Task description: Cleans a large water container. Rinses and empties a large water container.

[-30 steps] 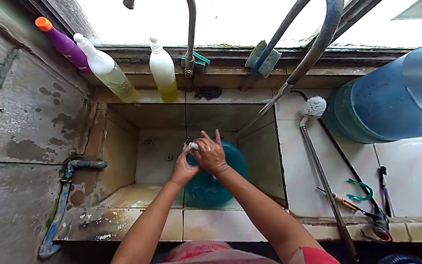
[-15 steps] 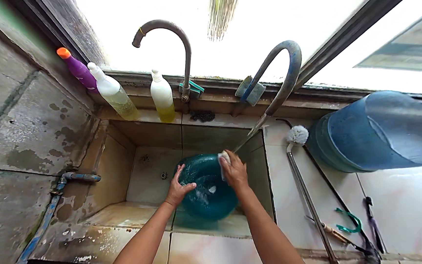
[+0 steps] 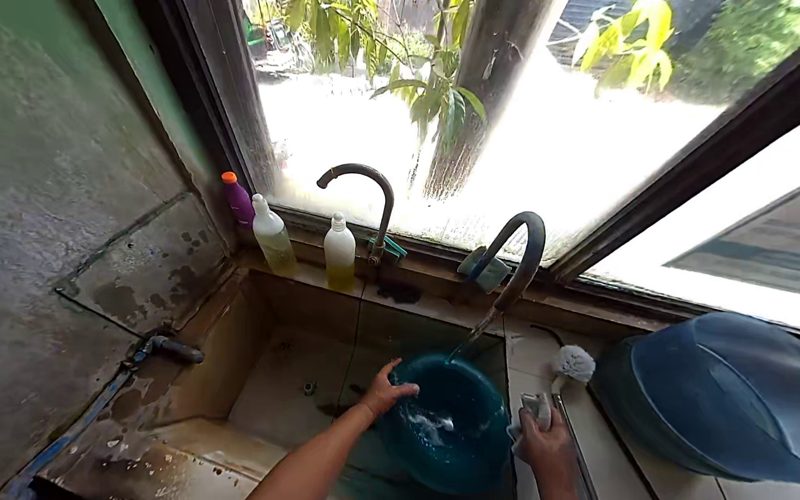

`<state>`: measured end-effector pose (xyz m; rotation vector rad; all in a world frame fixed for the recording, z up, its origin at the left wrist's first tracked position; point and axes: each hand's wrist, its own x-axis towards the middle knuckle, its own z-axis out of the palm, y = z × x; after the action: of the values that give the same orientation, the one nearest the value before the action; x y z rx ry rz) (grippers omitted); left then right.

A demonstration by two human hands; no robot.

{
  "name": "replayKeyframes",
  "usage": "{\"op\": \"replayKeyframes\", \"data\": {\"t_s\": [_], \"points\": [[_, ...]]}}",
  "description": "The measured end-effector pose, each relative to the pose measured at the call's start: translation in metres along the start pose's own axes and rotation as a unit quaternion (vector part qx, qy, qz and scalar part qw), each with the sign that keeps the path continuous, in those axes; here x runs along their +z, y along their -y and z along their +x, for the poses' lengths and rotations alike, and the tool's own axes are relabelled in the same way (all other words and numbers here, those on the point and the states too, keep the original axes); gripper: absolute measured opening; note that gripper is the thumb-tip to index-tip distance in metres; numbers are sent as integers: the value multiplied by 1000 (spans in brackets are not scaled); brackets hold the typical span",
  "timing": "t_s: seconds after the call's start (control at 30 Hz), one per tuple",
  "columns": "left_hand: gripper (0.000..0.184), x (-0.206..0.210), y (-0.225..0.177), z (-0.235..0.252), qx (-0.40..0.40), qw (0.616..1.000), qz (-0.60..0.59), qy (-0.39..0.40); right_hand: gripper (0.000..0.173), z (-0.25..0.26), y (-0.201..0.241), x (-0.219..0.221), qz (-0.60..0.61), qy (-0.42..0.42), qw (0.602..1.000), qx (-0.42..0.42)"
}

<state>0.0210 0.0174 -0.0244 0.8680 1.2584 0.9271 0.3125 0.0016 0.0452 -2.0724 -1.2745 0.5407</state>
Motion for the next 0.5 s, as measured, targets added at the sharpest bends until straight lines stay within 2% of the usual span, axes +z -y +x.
{"op": "replayKeyframes", "data": {"t_s": [0.07, 0.1, 0.13, 0.2, 0.23, 0.33, 0.4, 0.5], "points": [[85, 0, -1, 2, -5, 1000, -20, -12, 82, 9, -12, -14, -126, -36, 989, -74], [82, -1, -4, 3, -5, 999, -25, -21, 98, 12, -12, -19, -147, -44, 983, -97], [79, -3, -6, 5, -5, 999, -30, -29, 106, 12, -9, -21, -134, -44, 982, -126], [77, -6, -6, 6, -5, 998, -41, -48, 103, 0, 3, -15, -48, 2, 984, -171], [76, -8, -5, 6, -6, 997, -50, -54, 102, -8, 8, -7, 1, 42, 986, -161], [66, -12, 2, 0, -27, 993, -100, -51, 103, -27, 7, 29, 81, 151, 985, -9], [65, -14, 7, -7, -73, 986, -141, -56, 96, -33, 1, 52, 114, 152, 979, 75], [80, -19, 8, -26, -94, 978, -163, -86, 79, -39, 19, 59, 154, 132, 974, 104]]}}
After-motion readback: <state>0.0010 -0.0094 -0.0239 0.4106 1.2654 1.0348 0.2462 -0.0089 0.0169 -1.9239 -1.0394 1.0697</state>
